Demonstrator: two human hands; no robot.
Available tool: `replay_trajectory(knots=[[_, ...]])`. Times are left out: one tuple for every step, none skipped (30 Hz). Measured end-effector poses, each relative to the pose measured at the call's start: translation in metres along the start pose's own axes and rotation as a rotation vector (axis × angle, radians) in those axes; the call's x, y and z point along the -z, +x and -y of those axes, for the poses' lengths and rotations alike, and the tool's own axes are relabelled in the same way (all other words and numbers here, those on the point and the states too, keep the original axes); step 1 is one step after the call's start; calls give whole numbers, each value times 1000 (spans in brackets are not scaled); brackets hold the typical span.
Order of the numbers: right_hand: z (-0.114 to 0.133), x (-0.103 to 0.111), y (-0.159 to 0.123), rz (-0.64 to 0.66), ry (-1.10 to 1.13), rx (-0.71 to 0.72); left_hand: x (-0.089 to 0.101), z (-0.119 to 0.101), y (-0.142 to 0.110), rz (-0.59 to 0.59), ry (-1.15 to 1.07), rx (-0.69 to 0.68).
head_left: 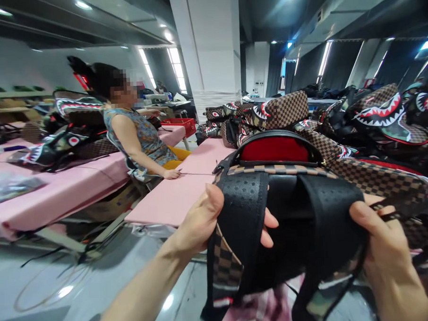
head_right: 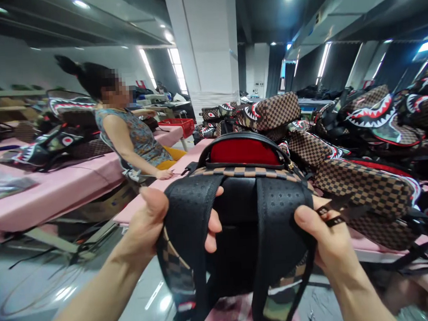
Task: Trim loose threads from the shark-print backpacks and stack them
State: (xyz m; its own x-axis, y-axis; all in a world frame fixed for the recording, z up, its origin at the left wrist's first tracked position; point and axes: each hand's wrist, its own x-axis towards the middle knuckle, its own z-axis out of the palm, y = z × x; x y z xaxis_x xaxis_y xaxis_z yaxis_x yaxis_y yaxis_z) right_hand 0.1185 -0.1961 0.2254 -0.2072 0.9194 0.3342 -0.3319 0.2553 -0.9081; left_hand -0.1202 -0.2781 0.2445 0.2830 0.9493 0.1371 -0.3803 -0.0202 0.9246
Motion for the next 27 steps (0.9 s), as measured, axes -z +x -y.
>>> replay_trajectory(knots=[[0, 1, 4, -32, -1, 15, 0, 3, 2, 0, -1, 14], [-5, 3, 10, -67, -4, 16, 3, 8, 7, -6, -6, 32], [-15, 4, 18, -100, -10, 10, 8, 17, 14, -26, -12, 45], [-31, 6, 26, -129, -21, -2, 16, 28, 25, -61, -14, 54], [-50, 8, 35, -122, -46, -28, 25, 41, 37, -107, -14, 67], [-71, 11, 43, -121, -82, -55, 36, 56, 50, -176, -15, 76], [-92, 14, 50, -100, -129, -87, 47, 72, 62, -260, -14, 92], [-112, 17, 56, -76, -187, -110, 58, 86, 74, -349, -16, 103], [-129, 21, 61, -73, -230, -121, 68, 100, 83, -434, -12, 91], [-142, 24, 64, -70, -262, -131, 77, 111, 90, -501, 2, 64], [-151, 28, 66, -75, -283, -137, 84, 120, 95, -552, 29, 17], [-157, 31, 68, -83, -298, -143, 90, 126, 98, -601, 74, -45], [-160, 33, 70, -84, -313, -152, 94, 129, 99, -645, 137, -112], [-161, 35, 71, -81, -334, -160, 96, 130, 98, -693, 217, -173], [-161, 36, 73, -78, -356, -163, 98, 130, 98, -735, 314, -219], [-161, 37, 74, -77, -376, -162, 99, 128, 96, -759, 434, -254], [-161, 37, 76, -79, -389, -160, 100, 127, 95, -762, 571, -286], [-163, 37, 78, -80, -395, -157, 101, 126, 94, -750, 714, -322], [-164, 37, 79, -79, -399, -151, 103, 126, 94, -733, 851, -368], [-166, 38, 81, -74, -408, -143, 104, 126, 93, -722, 972, -429], [-167, 38, 82, -61, -427, -135, 106, 127, 93, -715, 1067, -495], [-167, 39, 84, -38, -467, -128, 107, 128, 93, -717, 1129, -557], [-166, 40, 85, -2, -530, -119, 108, 129, 93, -725, 1160, -596], [-163, 42, 87, 42, -623, -107, 109, 130, 93, -734, 1167, -603], [-158, 44, 88, 75, -747, -82, 109, 130, 93, -757, 1145, -578], [-153, 45, 88, 82, -897, -35, 109, 130, 93, -800, 1091, -526], [-146, 45, 88, 48, -1058, 37, 108, 129, 93, -854, 1004, -459]])
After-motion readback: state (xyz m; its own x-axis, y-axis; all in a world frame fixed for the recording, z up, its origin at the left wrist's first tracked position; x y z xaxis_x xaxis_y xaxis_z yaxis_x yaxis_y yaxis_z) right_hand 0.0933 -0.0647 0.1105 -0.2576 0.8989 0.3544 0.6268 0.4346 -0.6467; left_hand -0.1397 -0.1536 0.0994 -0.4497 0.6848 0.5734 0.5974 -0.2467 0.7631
